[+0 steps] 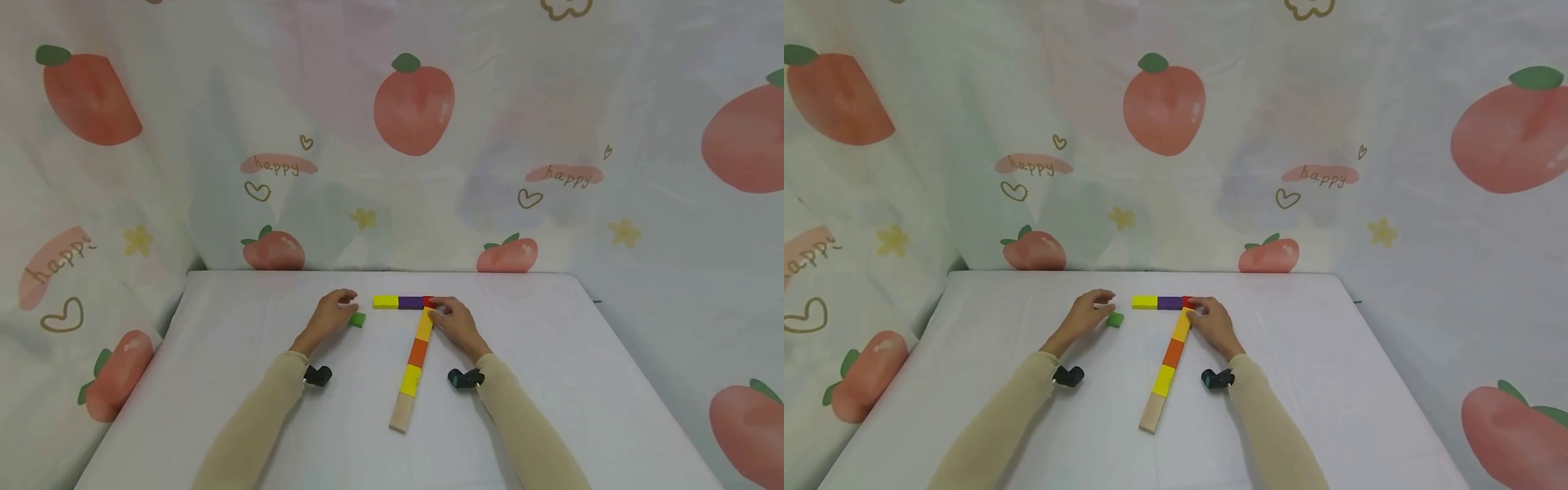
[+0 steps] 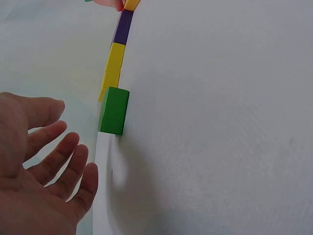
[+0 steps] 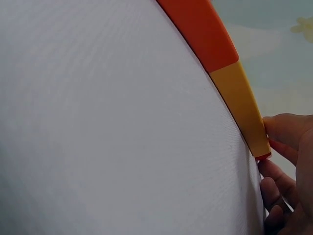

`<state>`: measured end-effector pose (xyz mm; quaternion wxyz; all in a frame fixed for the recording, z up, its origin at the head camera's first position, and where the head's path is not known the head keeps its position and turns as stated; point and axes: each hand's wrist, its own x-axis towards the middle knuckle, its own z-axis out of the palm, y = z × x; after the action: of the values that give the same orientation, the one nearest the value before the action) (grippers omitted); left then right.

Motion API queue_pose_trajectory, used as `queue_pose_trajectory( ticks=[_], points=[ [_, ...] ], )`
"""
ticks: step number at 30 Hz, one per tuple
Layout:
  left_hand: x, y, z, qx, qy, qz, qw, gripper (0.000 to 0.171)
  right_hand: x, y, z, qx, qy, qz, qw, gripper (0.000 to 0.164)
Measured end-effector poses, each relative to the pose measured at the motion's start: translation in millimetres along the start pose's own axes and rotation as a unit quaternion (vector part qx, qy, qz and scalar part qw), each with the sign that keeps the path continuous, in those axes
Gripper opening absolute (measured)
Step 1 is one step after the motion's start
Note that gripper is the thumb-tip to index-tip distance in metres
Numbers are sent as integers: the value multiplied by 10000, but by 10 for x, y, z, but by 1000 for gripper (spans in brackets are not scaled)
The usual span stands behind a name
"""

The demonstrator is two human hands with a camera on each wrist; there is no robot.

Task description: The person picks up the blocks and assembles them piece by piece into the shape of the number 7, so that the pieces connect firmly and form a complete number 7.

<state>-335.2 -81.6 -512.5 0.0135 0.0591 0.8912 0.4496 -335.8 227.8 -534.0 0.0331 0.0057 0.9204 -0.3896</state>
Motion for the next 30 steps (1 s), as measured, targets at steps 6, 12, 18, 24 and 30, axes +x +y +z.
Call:
queue_pose_trajectory(
  ticks=[6, 12, 18, 24, 30],
  points=[
    [-53, -24, -43, 53, -255, -228, 9994, 34, 6, 7, 2, -41, -15, 28, 10000, 41],
    [-76, -53, -70, 211, -637, -105, 9977, 40, 10, 12, 2, -88, 26, -39, 10000, 41],
    [-62, -91, -57, 319, -892, -61, 9955, 48, 6, 9, -6, -123, 49, -59, 9999, 41],
    [-59, -100, -29, 322, -885, -58, 9955, 46, -16, -11, -15, -93, 37, -4, 10000, 41],
    [-68, -121, -31, 365, -859, 46, 9956, 40, -15, -10, -5, -83, 59, -62, 9999, 40]
  ],
)
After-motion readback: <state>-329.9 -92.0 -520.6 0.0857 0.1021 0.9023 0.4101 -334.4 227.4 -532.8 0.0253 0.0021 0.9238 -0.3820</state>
